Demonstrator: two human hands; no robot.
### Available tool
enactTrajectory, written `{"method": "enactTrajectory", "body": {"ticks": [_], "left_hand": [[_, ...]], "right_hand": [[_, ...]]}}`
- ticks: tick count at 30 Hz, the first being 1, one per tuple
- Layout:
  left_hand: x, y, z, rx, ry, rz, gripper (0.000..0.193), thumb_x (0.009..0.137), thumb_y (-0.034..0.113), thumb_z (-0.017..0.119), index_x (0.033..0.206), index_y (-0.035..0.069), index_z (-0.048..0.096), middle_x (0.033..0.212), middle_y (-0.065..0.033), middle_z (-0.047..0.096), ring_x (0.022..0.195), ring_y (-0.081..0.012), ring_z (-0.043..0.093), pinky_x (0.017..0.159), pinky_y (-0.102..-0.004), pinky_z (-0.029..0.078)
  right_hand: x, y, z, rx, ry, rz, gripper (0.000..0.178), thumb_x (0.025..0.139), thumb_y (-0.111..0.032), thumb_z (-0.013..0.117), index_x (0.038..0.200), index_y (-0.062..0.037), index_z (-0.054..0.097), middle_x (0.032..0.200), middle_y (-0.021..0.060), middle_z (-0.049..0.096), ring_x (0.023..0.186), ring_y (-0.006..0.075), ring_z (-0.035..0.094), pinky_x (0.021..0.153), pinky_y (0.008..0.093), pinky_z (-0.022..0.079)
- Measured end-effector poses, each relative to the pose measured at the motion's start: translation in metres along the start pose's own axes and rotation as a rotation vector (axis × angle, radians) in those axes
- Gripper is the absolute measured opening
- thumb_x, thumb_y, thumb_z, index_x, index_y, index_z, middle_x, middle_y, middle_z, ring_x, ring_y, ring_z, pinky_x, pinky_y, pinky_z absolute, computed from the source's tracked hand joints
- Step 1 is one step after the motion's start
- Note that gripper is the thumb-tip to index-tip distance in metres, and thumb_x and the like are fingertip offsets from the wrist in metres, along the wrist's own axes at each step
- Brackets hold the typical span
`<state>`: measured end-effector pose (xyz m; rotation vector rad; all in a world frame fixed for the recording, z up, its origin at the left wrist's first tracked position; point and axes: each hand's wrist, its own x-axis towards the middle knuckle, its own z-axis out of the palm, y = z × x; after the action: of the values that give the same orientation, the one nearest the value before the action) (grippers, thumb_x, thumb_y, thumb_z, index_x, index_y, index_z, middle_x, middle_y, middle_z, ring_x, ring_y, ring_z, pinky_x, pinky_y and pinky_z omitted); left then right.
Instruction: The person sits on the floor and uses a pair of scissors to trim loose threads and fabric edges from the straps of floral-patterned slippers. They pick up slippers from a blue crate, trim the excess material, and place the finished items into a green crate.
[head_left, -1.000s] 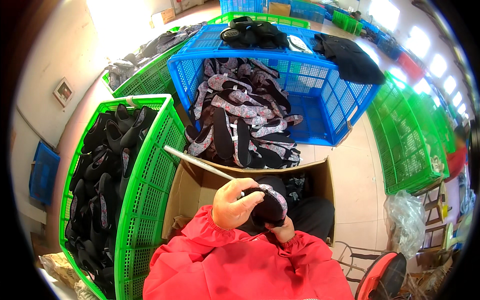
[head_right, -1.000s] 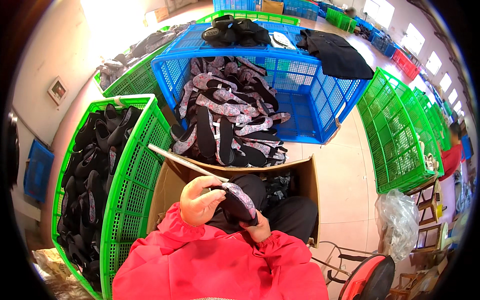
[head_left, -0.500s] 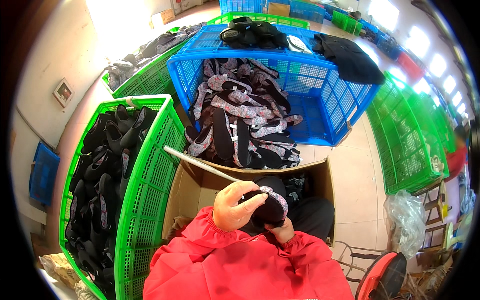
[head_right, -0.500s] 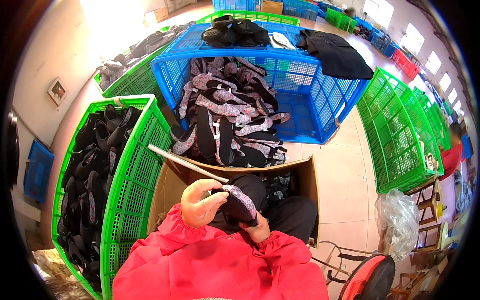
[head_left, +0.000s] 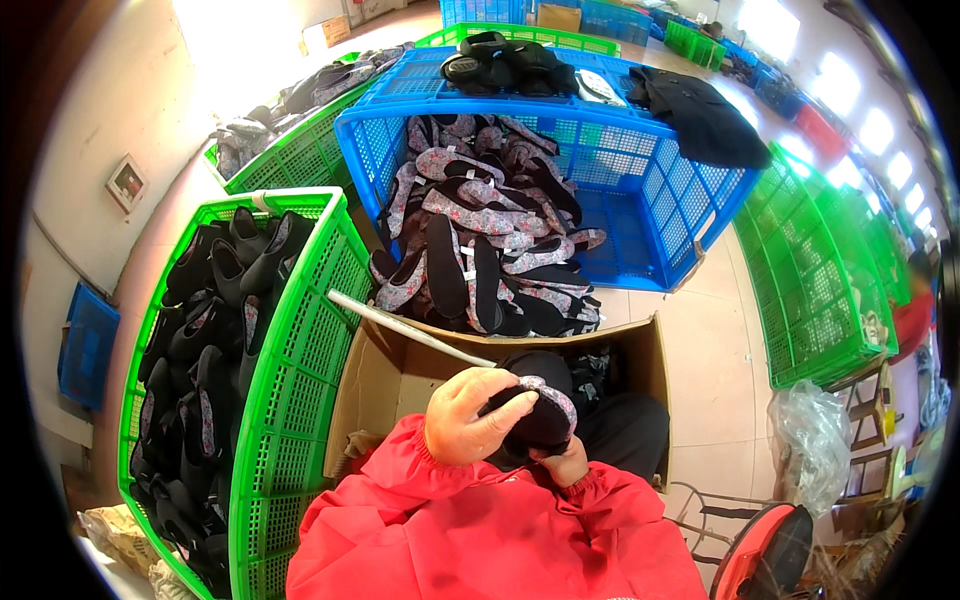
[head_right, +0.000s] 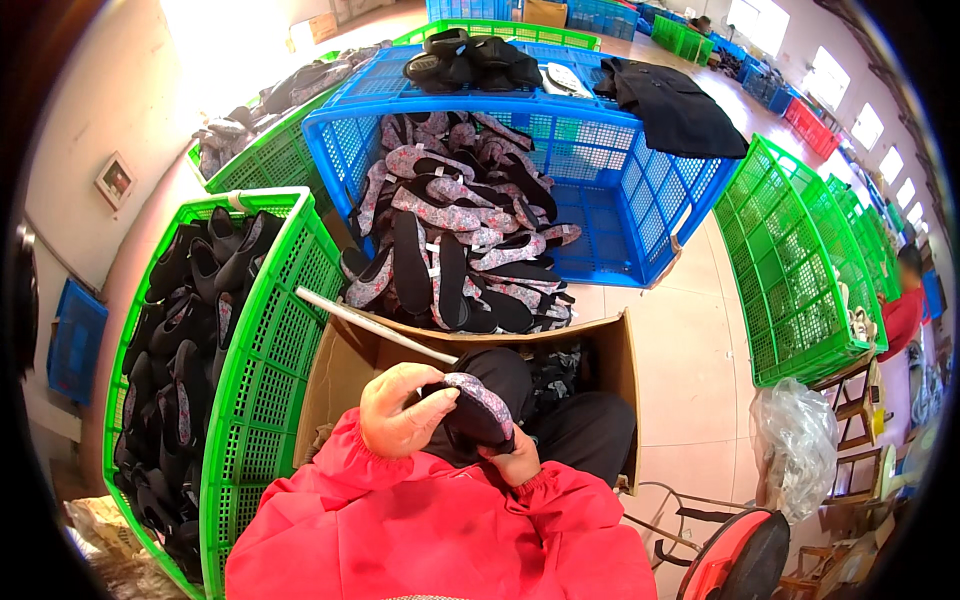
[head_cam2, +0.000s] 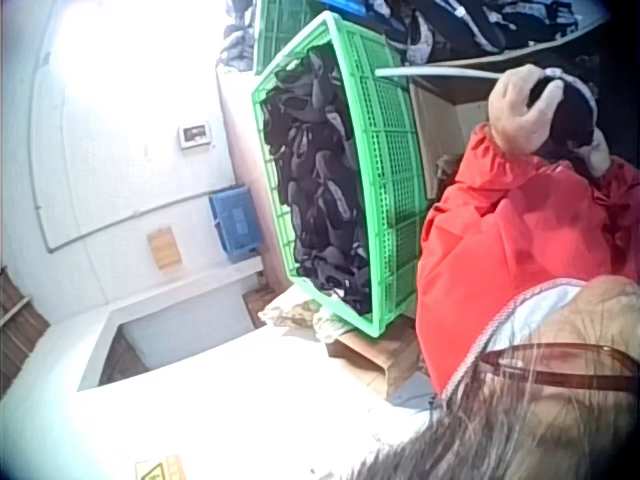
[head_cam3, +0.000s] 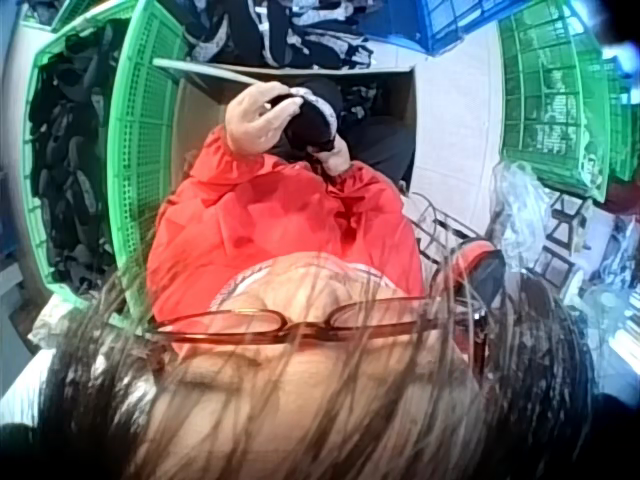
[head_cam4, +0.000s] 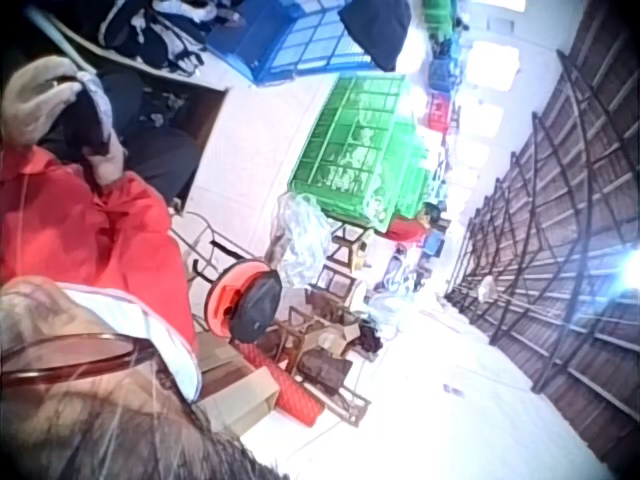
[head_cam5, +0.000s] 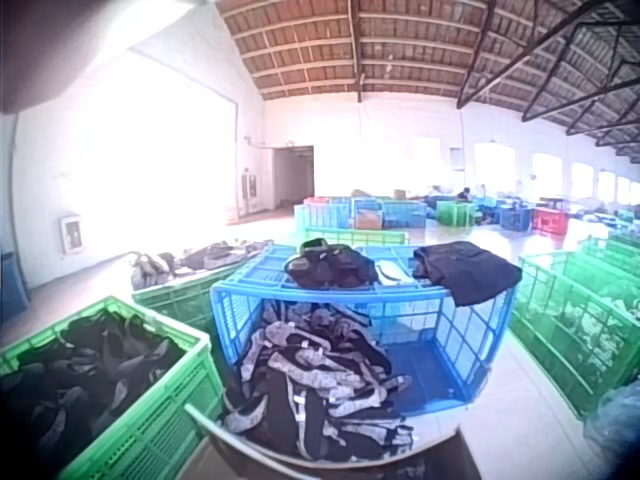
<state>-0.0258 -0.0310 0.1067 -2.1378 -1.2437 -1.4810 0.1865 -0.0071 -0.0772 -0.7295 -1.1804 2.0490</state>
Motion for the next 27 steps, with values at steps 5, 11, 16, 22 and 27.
{"method": "enactTrajectory", "body": {"ticks": [5,11,16,22,27], "left_hand": [[0.011,0.008,-0.011,0.065,-0.067,-0.043,0.035,0.066,0.001,0.078,0.099,0.008,0.071,0.093,-0.0102,0.062,0.074,-0.0250,0.065,0.061,-0.0318,0.054],[0.016,0.016,-0.019,0.094,-0.115,-0.076,0.032,0.067,0.003,0.077,0.098,0.009,0.071,0.094,-0.0095,0.063,0.075,-0.0251,0.066,0.062,-0.0317,0.055],[0.016,0.019,-0.020,0.146,-0.123,-0.094,0.031,0.066,0.002,0.077,0.096,0.009,0.071,0.094,-0.0095,0.063,0.075,-0.0254,0.066,0.062,-0.0314,0.055],[0.010,0.018,-0.019,0.185,-0.106,-0.111,0.030,0.065,0.003,0.078,0.094,0.009,0.071,0.094,-0.0092,0.063,0.073,-0.0245,0.065,0.060,-0.0313,0.053],[0.007,0.018,-0.018,0.180,-0.088,-0.109,0.032,0.064,0.002,0.078,0.094,0.009,0.072,0.094,-0.0094,0.063,0.073,-0.0242,0.065,0.061,-0.0318,0.053]], "right_hand": [[0.000,0.004,0.000,-0.040,0.019,-0.010,0.053,0.079,0.011,0.071,0.127,-0.0045,0.059,0.120,0.0019,0.064,0.111,0.0138,0.058,0.100,0.0302,0.043],[-0.003,0.002,0.002,-0.041,0.008,0.013,0.053,0.079,0.012,0.070,0.128,-0.0046,0.059,0.121,0.0021,0.065,0.112,0.0141,0.058,0.101,0.0301,0.043],[-0.004,0.003,0.003,-0.016,0.023,0.034,0.053,0.079,0.013,0.069,0.128,-0.0047,0.059,0.121,0.0021,0.065,0.112,0.0143,0.058,0.100,0.0310,0.043],[-0.003,0.005,0.001,-0.026,-0.033,0.044,0.053,0.078,0.014,0.069,0.127,-0.0043,0.059,0.120,0.0024,0.065,0.112,0.0142,0.058,0.101,0.0313,0.043],[-0.002,0.009,-0.004,-0.091,-0.064,0.030,0.052,0.078,0.012,0.071,0.126,-0.0035,0.059,0.120,0.0024,0.065,0.112,0.0140,0.058,0.101,0.0314,0.043]]}}
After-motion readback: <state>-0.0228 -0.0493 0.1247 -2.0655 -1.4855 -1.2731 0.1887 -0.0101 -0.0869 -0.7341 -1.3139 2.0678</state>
